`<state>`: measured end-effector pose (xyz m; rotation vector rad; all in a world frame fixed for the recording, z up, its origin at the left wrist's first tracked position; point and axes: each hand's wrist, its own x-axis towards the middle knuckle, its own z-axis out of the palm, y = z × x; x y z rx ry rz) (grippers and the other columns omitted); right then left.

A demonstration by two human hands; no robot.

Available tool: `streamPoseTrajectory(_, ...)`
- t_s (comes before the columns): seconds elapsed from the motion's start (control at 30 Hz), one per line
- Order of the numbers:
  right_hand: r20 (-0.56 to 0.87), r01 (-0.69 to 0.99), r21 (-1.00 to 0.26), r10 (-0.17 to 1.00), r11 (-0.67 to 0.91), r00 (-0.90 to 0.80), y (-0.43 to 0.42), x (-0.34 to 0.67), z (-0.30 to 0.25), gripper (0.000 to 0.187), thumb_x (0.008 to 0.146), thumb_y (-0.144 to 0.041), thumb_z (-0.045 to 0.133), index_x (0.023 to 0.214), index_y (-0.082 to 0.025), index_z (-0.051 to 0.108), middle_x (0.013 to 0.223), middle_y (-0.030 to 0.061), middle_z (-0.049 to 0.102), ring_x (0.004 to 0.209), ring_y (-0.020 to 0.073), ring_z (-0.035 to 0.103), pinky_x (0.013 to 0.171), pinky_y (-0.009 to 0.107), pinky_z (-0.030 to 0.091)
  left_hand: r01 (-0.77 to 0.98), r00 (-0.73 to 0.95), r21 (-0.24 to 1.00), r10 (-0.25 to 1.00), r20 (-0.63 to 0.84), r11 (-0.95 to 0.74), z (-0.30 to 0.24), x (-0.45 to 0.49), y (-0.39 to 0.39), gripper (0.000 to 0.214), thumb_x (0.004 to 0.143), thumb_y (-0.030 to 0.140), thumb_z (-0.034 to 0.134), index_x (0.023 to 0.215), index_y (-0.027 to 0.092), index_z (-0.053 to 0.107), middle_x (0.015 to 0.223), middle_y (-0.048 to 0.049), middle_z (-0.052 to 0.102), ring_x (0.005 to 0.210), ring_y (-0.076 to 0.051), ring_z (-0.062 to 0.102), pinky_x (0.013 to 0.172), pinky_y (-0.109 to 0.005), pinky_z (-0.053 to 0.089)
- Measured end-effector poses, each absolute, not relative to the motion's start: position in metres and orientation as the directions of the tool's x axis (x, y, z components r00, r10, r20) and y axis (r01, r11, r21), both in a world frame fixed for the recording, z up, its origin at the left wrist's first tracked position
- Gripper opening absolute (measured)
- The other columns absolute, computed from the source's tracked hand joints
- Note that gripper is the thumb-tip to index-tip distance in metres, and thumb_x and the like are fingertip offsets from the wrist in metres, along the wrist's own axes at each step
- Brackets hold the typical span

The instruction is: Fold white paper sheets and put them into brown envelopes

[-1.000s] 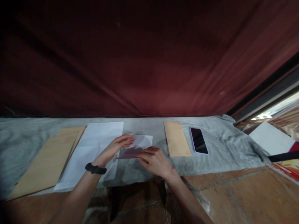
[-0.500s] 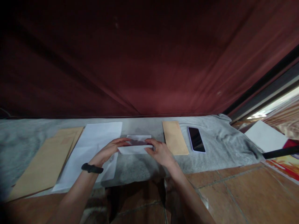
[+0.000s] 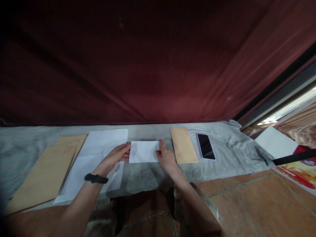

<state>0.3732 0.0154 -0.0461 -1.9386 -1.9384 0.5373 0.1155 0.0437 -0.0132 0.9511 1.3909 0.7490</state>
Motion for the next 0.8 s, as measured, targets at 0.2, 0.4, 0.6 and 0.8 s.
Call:
streamPoseTrajectory(0.2, -0.071, 0.903, -0.426, 0.997, -0.053, 0.025, 0.017, 0.367, -0.047, 0.062, 0.099, -0.027, 0.052, 0.157, -0.017, 0.032, 0.105, 0.0100, 0.077, 0.096, 0.0252, 0.074, 0.081, 0.032, 0.054, 0.454, -0.016, 0.829, 0.933, -0.359, 0.327, -0.040, 0.123, 0.051, 0.059, 0.082, 0.015, 0.063, 0.140, 0.014, 0.053, 0.065, 0.0047, 0.062, 0.059, -0.014, 0.060, 0.063, -0.027, 0.050)
streamPoseTrajectory(0.4, -0.099, 0.920, -0.387, 0.995, -0.066, 0.030, 0.019, 0.363, -0.045, 0.059, 0.100, -0.028, 0.051, 0.156, -0.018, 0.033, 0.112, 0.0104, 0.076, 0.100, 0.0251, 0.073, 0.085, 0.032, 0.053, 0.796, 0.007, 0.588, 0.969, -0.245, 0.143, -0.034, 0.131, 0.047, 0.065, 0.087, 0.014, 0.056, 0.150, 0.015, 0.043, 0.079, -0.0009, 0.071, 0.077, -0.018, 0.067, 0.073, -0.028, 0.047)
streamPoseTrajectory(0.6, -0.112, 0.953, -0.292, 0.993, -0.079, 0.048, 0.016, 0.358, -0.039, 0.055, 0.101, -0.029, 0.050, 0.153, -0.018, 0.036, 0.116, 0.0123, 0.074, 0.104, 0.0248, 0.072, 0.088, 0.032, 0.052, 0.886, -0.021, 0.442, 0.964, -0.263, 0.140, -0.025, 0.138, 0.042, 0.065, 0.091, 0.019, 0.054, 0.154, 0.019, 0.038, 0.101, -0.0072, 0.075, 0.097, -0.023, 0.070, 0.084, -0.031, 0.048)
streamPoseTrajectory(0.8, -0.060, 0.953, -0.296, 0.997, -0.066, 0.051, 0.014, 0.359, -0.041, 0.042, 0.100, -0.029, 0.051, 0.140, -0.017, 0.050, 0.119, 0.0125, 0.072, 0.107, 0.0246, 0.070, 0.092, 0.032, 0.050, 0.905, -0.040, 0.401, 0.969, -0.245, 0.139, -0.028, 0.141, 0.041, 0.063, 0.092, 0.021, 0.054, 0.153, 0.022, 0.039, 0.107, -0.0090, 0.075, 0.101, -0.024, 0.069, 0.087, -0.033, 0.047)
